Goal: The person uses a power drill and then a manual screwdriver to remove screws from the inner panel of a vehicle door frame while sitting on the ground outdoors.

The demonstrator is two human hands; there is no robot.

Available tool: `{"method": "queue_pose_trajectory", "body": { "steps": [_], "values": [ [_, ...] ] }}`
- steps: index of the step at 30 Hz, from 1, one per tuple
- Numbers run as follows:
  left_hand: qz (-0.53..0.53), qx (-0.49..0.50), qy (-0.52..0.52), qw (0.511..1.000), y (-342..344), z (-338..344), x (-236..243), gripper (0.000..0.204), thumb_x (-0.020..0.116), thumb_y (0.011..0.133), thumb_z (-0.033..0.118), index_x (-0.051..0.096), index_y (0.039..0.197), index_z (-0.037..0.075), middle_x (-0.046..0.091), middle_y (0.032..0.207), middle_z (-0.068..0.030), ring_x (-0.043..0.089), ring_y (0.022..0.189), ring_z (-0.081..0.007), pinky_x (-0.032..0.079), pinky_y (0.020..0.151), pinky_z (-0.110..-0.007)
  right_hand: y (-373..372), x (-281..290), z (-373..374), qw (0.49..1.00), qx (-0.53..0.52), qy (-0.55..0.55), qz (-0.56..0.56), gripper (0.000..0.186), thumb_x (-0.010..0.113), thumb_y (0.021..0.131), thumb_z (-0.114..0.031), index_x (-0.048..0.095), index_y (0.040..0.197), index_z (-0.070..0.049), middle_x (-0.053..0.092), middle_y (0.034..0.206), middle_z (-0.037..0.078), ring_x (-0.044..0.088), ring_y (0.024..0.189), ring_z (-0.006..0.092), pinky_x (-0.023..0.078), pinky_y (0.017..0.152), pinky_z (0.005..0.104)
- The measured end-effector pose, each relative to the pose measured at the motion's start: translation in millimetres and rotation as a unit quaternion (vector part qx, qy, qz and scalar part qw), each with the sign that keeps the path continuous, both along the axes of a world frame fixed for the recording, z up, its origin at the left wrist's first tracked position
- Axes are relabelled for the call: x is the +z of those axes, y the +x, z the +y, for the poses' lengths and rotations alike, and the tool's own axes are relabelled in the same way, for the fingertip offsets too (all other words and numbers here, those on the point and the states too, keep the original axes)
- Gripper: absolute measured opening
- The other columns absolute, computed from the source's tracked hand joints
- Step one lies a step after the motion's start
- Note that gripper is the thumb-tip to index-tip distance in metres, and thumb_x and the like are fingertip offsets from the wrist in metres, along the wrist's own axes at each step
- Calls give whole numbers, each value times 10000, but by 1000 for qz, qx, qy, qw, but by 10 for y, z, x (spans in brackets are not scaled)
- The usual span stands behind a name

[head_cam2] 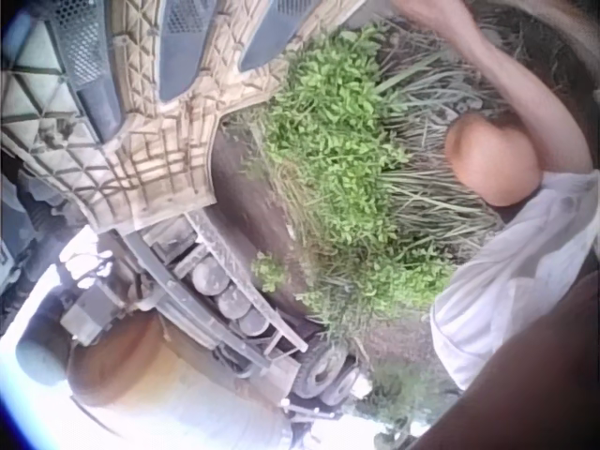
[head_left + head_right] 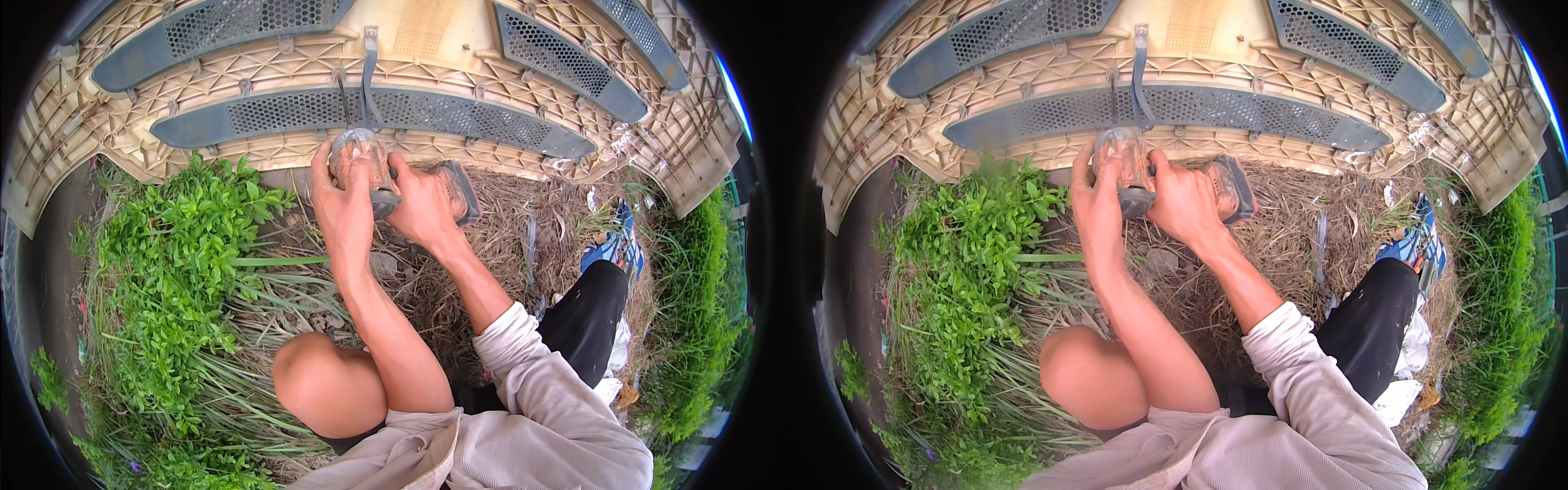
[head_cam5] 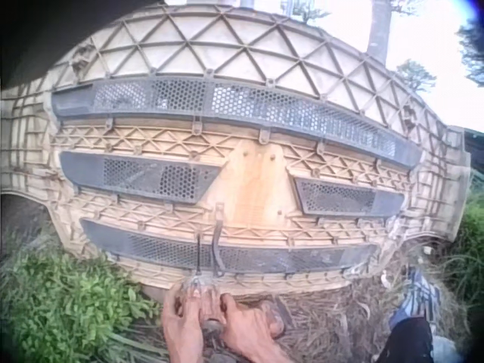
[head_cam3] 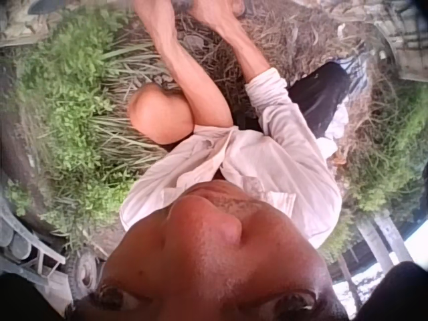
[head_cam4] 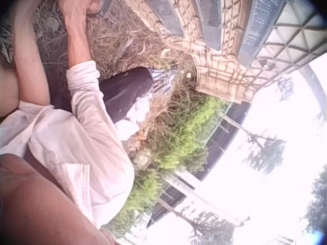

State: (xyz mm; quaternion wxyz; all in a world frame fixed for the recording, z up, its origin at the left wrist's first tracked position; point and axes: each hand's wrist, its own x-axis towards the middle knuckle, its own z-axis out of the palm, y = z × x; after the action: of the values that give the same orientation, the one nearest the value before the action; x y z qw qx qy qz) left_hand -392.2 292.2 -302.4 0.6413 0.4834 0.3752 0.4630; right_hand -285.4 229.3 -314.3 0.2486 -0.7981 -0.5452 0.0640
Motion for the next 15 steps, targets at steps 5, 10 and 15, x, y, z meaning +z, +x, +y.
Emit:
{"method": "queue_pose_trajectory", "body": {
  "steps": [5, 10, 15],
  "values": [
    [-12, 199, -1, 980, -29, -54, 248, 606, 778, 909, 327, 557, 1327, -51, 635, 1224, -177, 620, 1092, -228, 495, 950, -377, -342, 218, 190, 999, -13, -9, 30, 515, 754, 663, -56, 531, 1114, 52, 700, 839, 280, 706, 805, 462, 560, 715, 521],
    [33, 197, 56, 978, -94, -57, 355, 578, 846, 852, 272, 604, 1262, -56, 649, 1209, -169, 599, 1115, -217, 471, 989, -381, -447, 119, 250, 996, -28, 45, 74, 475, 734, 714, -63, 522, 1115, 77, 682, 763, 291, 701, 760, 469, 553, 695, 530],
    [62, 205, 63, 975, -48, -24, 314, 476, 823, 846, 199, 648, 1214, -47, 681, 1163, -133, 629, 1059, -201, 499, 944, -353, -437, 119, 242, 994, -32, 33, 100, 474, 719, 740, -58, 524, 1147, 82, 680, 776, 302, 696, 777, 480, 547, 693, 540]
  ]
}}
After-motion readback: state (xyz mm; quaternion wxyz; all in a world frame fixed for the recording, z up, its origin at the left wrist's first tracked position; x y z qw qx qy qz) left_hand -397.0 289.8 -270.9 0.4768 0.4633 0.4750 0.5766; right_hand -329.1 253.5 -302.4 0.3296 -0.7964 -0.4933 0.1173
